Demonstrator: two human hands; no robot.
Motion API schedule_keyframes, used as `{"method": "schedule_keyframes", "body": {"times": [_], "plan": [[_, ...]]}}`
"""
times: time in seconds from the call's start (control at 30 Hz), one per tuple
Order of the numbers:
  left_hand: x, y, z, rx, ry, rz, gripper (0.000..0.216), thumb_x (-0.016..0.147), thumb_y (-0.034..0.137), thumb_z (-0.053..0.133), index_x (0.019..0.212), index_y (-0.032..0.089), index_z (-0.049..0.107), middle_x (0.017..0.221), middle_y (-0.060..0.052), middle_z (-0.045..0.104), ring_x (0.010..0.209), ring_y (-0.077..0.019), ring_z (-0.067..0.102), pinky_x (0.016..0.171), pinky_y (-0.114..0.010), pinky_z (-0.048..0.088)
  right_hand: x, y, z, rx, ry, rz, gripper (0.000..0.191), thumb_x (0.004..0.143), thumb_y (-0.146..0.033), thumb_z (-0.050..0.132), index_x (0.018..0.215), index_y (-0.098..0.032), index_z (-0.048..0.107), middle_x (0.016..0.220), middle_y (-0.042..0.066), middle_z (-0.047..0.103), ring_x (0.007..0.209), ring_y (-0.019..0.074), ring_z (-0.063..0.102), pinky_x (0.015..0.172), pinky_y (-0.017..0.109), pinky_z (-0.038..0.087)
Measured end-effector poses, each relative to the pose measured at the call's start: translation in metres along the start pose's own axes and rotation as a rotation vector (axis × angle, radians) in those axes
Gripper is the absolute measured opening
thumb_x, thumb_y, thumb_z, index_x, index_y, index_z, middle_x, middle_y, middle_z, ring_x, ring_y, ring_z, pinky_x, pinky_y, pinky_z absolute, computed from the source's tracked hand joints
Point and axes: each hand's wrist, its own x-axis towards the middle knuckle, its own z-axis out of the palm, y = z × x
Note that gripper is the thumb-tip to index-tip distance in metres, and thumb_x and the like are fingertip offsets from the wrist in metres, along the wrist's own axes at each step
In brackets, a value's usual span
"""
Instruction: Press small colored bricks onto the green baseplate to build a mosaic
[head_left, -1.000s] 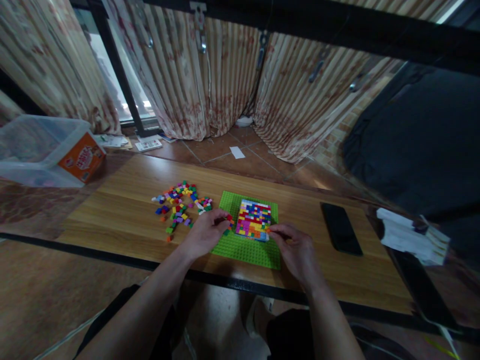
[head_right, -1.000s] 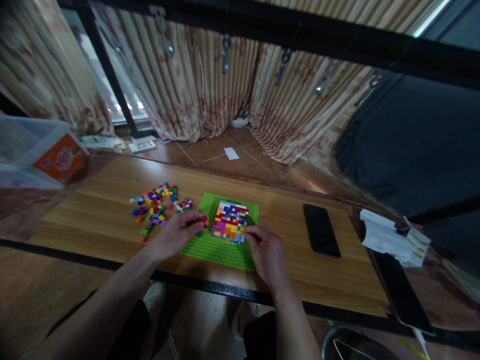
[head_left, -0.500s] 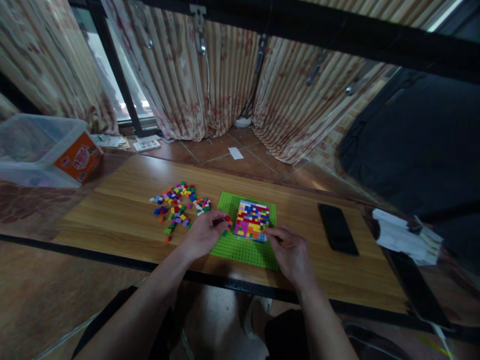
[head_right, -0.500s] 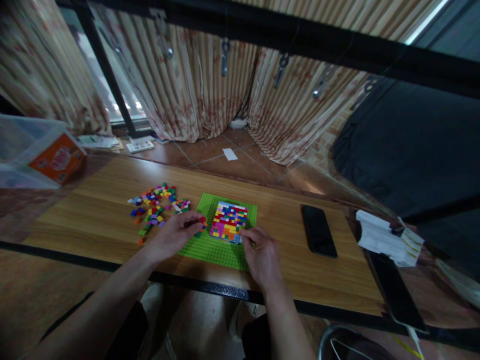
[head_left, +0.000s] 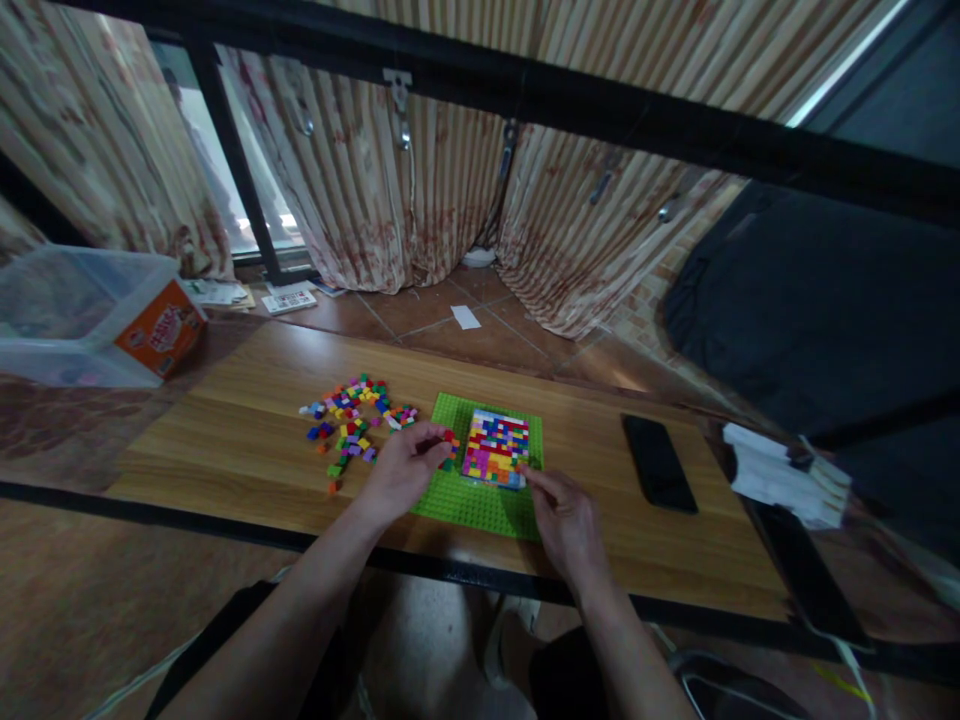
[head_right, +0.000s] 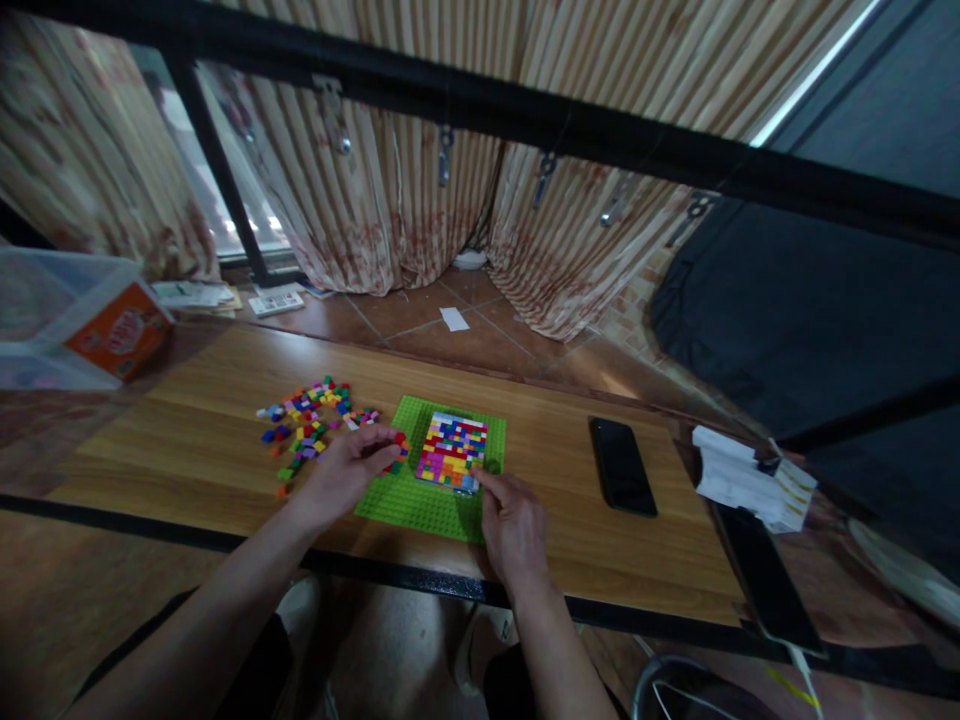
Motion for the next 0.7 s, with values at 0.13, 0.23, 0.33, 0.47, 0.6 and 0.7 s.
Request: {"method": "schedule_keyframes", "body": {"times": [0.13,0.23,0.33,0.47,0.6,0.7], "plan": [[-0.004,0.007,0.004,-0.124,0.007,-0.047,0.018,0.069,0.028,0.071,0.081,0.015,0.069,0.068,0.001,0.064,0.061,-0.0121,0.054,0.058,-0.024,0.041,-0.003,-0.002,0.001,0.055,0.013,-0.005,0.029,0.092,-0.027,0.050,0.104,-0.028,0.077,0.099,0.006,0.077,0.087,0.0228,0.072,0.078,0.037,0.056],[-0.008,0.015,0.008,-0.233,-0.041,-0.072,0.018,0.067,0.026,0.073,0.081,0.015,0.068,0.066,0.002,0.063,0.059,-0.0101,0.053,0.058,-0.023,0.042,-0.001,-0.010,0.000,0.088,0.093,-0.005,0.027,0.093,-0.030,0.052,0.106,-0.026,0.076,0.095,0.006,0.077,0.083,0.0213,0.071,0.075,0.035,0.055],[-0.012,0.019,0.012,-0.297,-0.092,-0.082,0.020,0.066,0.024,0.075,0.081,0.014,0.068,0.070,0.001,0.064,0.062,-0.0100,0.055,0.061,-0.023,0.044,0.004,-0.022,0.002,0.175,0.222,0.044,0.025,0.092,-0.034,0.055,0.102,-0.023,0.076,0.095,0.007,0.077,0.081,0.0202,0.070,0.074,0.033,0.055],[-0.013,0.019,0.018,-0.339,-0.110,-0.118,0.025,0.064,0.026,0.079,0.083,0.014,0.067,0.078,-0.001,0.066,0.068,-0.0117,0.058,0.066,-0.026,0.048,0.010,-0.044,0.010,0.377,0.175,0.079,0.022,0.090,-0.037,0.060,0.096,-0.022,0.076,0.095,0.006,0.077,0.085,0.0194,0.070,0.078,0.032,0.054],[-0.015,0.018,0.023,-0.413,-0.105,-0.121,0.025,0.065,0.027,0.081,0.082,0.015,0.066,0.074,0.000,0.065,0.066,-0.0115,0.058,0.067,-0.026,0.048,0.013,-0.061,0.021,0.531,0.034,0.108,0.019,0.086,-0.039,0.066,0.094,-0.023,0.075,0.091,0.004,0.076,0.080,0.0177,0.068,0.073,0.030,0.053],[-0.016,0.018,0.026,-0.469,-0.067,-0.091,0.022,0.065,0.026,0.081,0.077,0.015,0.066,0.072,0.001,0.064,0.065,-0.0102,0.056,0.066,-0.024,0.046,0.013,-0.066,0.026,0.613,0.011,0.135,0.017,0.081,-0.038,0.070,0.088,-0.023,0.073,0.079,0.001,0.073,0.071,0.0159,0.065,0.067,0.028,0.052]]}}
